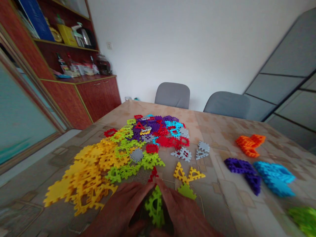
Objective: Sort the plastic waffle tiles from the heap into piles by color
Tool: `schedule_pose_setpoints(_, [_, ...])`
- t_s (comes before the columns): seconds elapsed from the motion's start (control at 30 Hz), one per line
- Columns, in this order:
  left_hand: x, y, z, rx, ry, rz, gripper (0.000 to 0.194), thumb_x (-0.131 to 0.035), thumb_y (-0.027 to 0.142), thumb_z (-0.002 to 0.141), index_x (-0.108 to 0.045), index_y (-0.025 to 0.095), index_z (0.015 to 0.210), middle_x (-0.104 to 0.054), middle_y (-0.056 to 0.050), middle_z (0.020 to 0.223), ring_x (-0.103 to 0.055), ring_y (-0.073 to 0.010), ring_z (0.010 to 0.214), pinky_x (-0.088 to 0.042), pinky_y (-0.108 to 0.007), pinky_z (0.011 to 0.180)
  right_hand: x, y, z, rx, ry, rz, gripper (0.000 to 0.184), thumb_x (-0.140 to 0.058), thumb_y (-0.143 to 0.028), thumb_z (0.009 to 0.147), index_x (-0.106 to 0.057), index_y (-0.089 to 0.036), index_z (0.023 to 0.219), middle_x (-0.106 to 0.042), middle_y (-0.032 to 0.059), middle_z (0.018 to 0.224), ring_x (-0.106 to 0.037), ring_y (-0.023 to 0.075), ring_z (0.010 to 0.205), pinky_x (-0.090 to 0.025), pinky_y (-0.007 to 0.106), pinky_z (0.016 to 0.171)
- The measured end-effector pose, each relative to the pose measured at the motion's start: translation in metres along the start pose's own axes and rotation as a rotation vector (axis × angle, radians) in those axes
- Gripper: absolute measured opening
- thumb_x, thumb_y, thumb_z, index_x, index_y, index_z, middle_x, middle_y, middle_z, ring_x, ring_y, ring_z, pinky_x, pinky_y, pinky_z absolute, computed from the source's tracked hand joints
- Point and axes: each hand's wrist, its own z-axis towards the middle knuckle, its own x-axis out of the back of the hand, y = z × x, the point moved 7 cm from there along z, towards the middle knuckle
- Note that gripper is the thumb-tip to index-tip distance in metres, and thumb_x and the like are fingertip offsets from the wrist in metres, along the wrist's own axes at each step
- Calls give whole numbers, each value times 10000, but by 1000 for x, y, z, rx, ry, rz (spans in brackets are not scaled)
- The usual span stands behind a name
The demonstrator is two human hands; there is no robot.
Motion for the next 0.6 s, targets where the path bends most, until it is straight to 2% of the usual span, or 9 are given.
schedule_pose_setpoints(0.1, [3,1,0,-12,-6,-2,980,-750,125,735,-232,399,1520,-679,-27,1337,-677,-289,1120,-538,-391,944,-3,1,4,-50,-13,-93,1231,-873,-388,659,-138,-137,1614,-615,254,1344,-647,434,1133,-566,548,903])
schedule_pose_setpoints(0.2, [7,2,1,-3,2,-8,911,-730,110,739,-297,380,1493,-699,-10,1305,-685,-271,1102,-536,-366,941,-6,1,6,-71,-11,-126,1235,-897,-352,625,-181,-123,1605,-631,259,1311,-661,437,1101,-574,548,881])
schedule_pose_setpoints(0.33, [12,2,0,17,64,-17,767,-725,131,761,-414,365,1423,-744,15,1193,-711,-244,1019,-548,-319,892,-3,-2,4,0,52,-35,1225,-852,-346,692,-79,-127,1617,-551,262,1435,-617,406,1212,-546,505,964])
schedule_pose_setpoints(0.43, [14,3,-1,7,101,-43,642,-732,162,779,-503,358,1346,-749,15,1170,-714,-229,1000,-546,-282,874,0,-2,3,12,57,-23,1181,-802,-333,735,-42,-145,1620,-542,256,1451,-614,396,1226,-535,510,980])
schedule_pose_setpoints(0.6, [11,2,-3,32,68,-80,614,-710,153,785,-541,350,1341,-749,-1,1161,-704,-239,1014,-537,-297,900,2,-5,6,-57,-10,-23,1096,-790,-319,731,-165,-117,1608,-535,246,1463,-586,398,1260,-503,516,1028])
